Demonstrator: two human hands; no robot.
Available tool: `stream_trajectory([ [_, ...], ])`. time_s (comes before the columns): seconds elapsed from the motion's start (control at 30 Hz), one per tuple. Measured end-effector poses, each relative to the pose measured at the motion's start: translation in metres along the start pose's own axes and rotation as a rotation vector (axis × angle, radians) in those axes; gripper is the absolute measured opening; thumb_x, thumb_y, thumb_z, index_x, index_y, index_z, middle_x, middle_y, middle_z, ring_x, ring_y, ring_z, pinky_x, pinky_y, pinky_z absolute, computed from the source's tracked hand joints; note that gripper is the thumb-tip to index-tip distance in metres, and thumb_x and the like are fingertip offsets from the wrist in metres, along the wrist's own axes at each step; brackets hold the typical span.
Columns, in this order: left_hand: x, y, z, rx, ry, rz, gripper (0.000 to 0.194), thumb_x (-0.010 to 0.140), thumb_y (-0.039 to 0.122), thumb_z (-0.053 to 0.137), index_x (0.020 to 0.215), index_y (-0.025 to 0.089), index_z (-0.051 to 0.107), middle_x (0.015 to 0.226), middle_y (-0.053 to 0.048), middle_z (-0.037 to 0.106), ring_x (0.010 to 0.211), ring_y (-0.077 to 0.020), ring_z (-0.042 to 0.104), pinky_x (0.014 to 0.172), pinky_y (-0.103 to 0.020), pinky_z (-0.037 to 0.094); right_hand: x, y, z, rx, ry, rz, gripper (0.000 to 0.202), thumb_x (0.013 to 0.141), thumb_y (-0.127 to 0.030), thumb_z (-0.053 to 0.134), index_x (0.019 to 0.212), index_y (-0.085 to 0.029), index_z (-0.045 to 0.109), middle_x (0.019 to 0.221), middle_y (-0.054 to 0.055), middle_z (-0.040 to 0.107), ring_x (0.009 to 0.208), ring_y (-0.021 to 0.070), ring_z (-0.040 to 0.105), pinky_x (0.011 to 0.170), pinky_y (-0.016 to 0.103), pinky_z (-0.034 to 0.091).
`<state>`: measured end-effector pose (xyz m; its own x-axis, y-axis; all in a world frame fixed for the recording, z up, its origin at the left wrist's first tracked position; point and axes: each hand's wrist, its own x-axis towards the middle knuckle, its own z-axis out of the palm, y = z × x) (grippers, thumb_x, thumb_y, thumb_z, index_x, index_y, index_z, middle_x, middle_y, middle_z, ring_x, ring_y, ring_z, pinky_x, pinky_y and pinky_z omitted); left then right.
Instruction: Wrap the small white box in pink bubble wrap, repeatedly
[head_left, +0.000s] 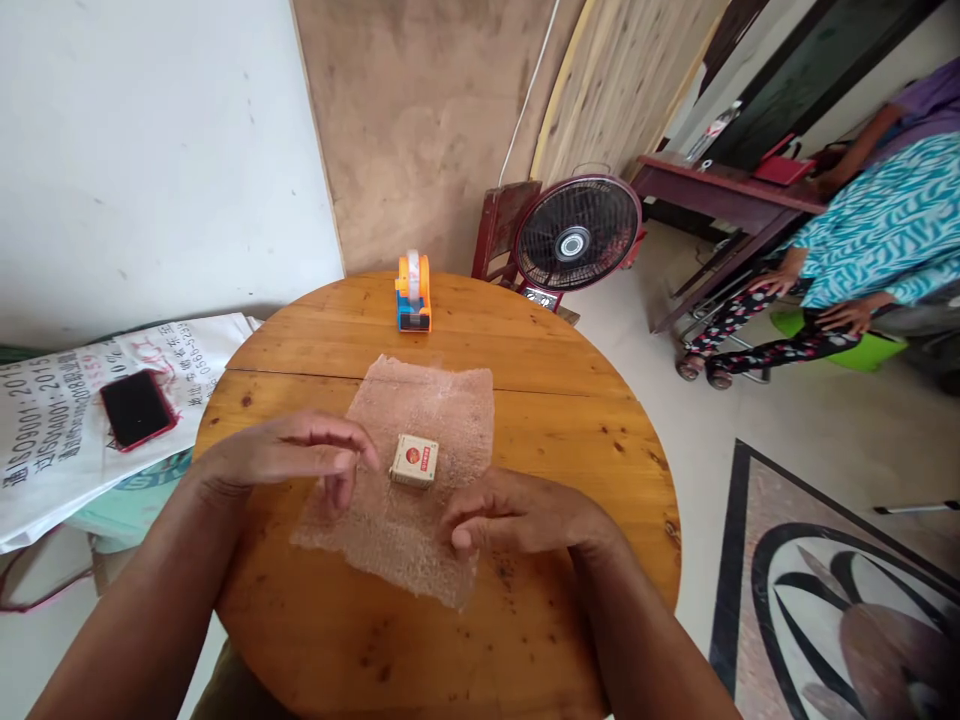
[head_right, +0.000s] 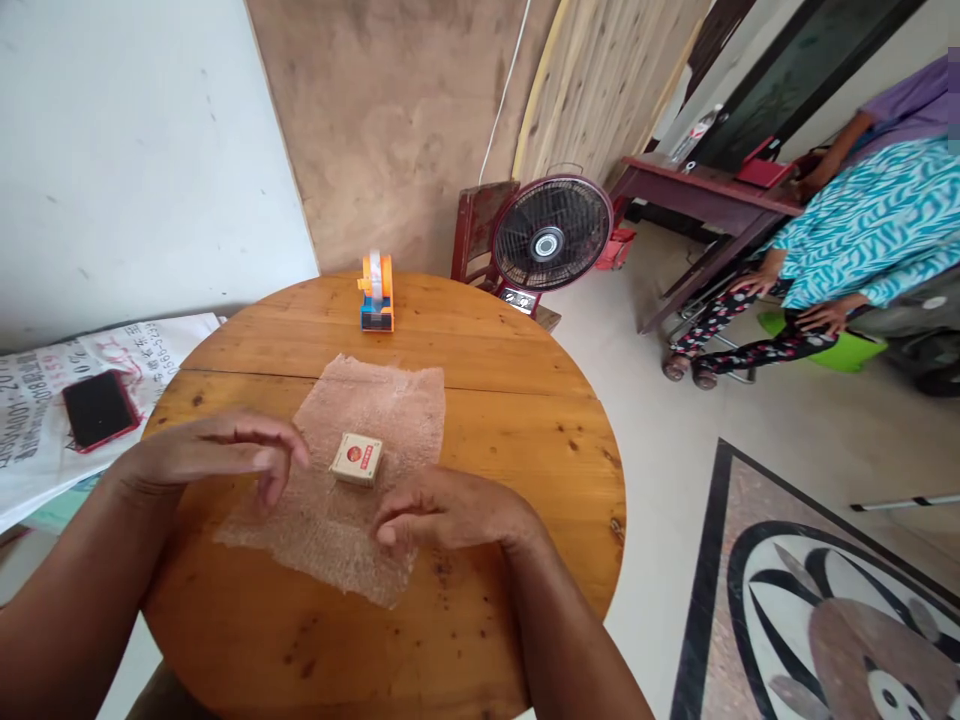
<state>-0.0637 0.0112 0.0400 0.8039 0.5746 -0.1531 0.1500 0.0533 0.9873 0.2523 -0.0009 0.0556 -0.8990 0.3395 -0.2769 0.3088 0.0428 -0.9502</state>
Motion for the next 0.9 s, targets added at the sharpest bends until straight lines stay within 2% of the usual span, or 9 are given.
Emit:
stream_trajectory([
  [0.03, 0.002, -0.001, 0.0, 0.015, 0.027, -0.049, 0.033, 0.095, 0.044, 0.054, 0.111, 0.018, 0.065, 0.08, -0.007, 0.074, 0.068, -0.0192, 0.07, 0.065, -0.029, 0.053, 0.0, 0.0, 0.0, -0.019, 0.0, 0.016, 0.036, 0.094, -0.048, 0.055, 0.092, -0.015, 0.072, 0.077, 0.003, 0.07, 0.072, 0.0153, 0.066, 0.07, 0.027, 0.052],
  [0.13, 0.012, -0.006, 0.005, 0.012, 0.111, -0.147, 0.027, 0.094, 0.045, 0.054, 0.105, 0.021, 0.064, 0.076, -0.002, 0.07, 0.062, -0.0175, 0.069, 0.061, -0.028, 0.055, 0.001, 0.002, 0.0, -0.063, 0.12, 0.029, 0.035, 0.094, -0.045, 0.054, 0.077, -0.018, 0.07, 0.07, 0.0, 0.067, 0.067, 0.0135, 0.063, 0.067, 0.025, 0.051],
  [0.23, 0.02, -0.011, 0.009, -0.01, 0.165, -0.181, 0.031, 0.09, 0.044, 0.058, 0.112, 0.023, 0.06, 0.076, -0.001, 0.066, 0.057, -0.0168, 0.068, 0.056, -0.028, 0.055, 0.004, 0.009, -0.001, -0.03, 0.293, 0.042, 0.028, 0.091, -0.043, 0.059, 0.078, -0.019, 0.067, 0.068, -0.002, 0.064, 0.064, 0.0126, 0.061, 0.061, 0.024, 0.052],
  [0.33, 0.023, -0.013, 0.011, 0.012, 0.203, -0.154, 0.045, 0.088, 0.04, 0.06, 0.129, 0.024, 0.051, 0.078, 0.0, 0.063, 0.058, -0.0154, 0.065, 0.053, -0.026, 0.054, 0.009, 0.02, -0.002, 0.1, 0.499, 0.066, 0.025, 0.087, -0.042, 0.063, 0.099, -0.02, 0.064, 0.072, -0.003, 0.061, 0.061, 0.0122, 0.06, 0.051, 0.022, 0.051],
  [0.4, 0.024, -0.013, 0.012, 0.059, 0.233, -0.126, 0.047, 0.088, 0.037, 0.058, 0.131, 0.023, 0.05, 0.083, -0.001, 0.061, 0.06, -0.0136, 0.062, 0.05, -0.024, 0.051, 0.013, 0.027, -0.003, 0.151, 0.62, 0.063, 0.039, 0.085, -0.041, 0.065, 0.118, -0.021, 0.058, 0.081, -0.001, 0.06, 0.062, 0.0121, 0.06, 0.046, 0.02, 0.05],
  [0.5, 0.026, -0.011, 0.014, 0.12, 0.362, -0.055, 0.042, 0.087, 0.033, 0.054, 0.127, 0.021, 0.054, 0.091, -0.003, 0.062, 0.059, -0.0109, 0.057, 0.048, -0.022, 0.045, 0.02, 0.033, -0.003, 0.159, 0.77, 0.077, 0.059, 0.083, -0.04, 0.063, 0.137, -0.023, 0.045, 0.106, 0.006, 0.059, 0.064, 0.0111, 0.062, 0.041, 0.019, 0.048],
  [0.6, 0.029, -0.014, 0.015, 0.18, 0.452, -0.008, 0.047, 0.086, 0.029, 0.05, 0.132, 0.019, 0.051, 0.08, -0.001, 0.062, 0.058, -0.0111, 0.053, 0.05, -0.022, 0.04, 0.026, 0.036, -0.002, 0.059, 0.865, 0.106, 0.06, 0.084, -0.035, 0.057, 0.141, -0.023, 0.042, 0.121, 0.01, 0.055, 0.061, 0.0086, 0.06, 0.04, 0.019, 0.044],
  [0.7, 0.034, -0.019, 0.017, 0.265, 0.461, -0.015, 0.056, 0.085, 0.027, 0.049, 0.14, 0.019, 0.046, 0.075, 0.001, 0.059, 0.06, -0.0122, 0.05, 0.052, -0.022, 0.037, 0.029, 0.038, -0.001, -0.063, 0.926, 0.11, 0.057, 0.086, -0.03, 0.052, 0.142, -0.022, 0.042, 0.126, 0.012, 0.056, 0.057, 0.0075, 0.059, 0.045, 0.022, 0.046],
  [0.9, 0.039, -0.022, 0.021, 0.418, 0.477, -0.056, 0.062, 0.078, 0.025, 0.05, 0.14, 0.018, 0.049, 0.072, 0.002, 0.055, 0.06, -0.0137, 0.047, 0.057, -0.025, 0.038, 0.028, 0.043, -0.005, -0.14, 0.974, 0.141, 0.055, 0.087, -0.03, 0.052, 0.141, -0.022, 0.044, 0.134, 0.014, 0.058, 0.055, 0.0083, 0.06, 0.053, 0.027, 0.049],
])
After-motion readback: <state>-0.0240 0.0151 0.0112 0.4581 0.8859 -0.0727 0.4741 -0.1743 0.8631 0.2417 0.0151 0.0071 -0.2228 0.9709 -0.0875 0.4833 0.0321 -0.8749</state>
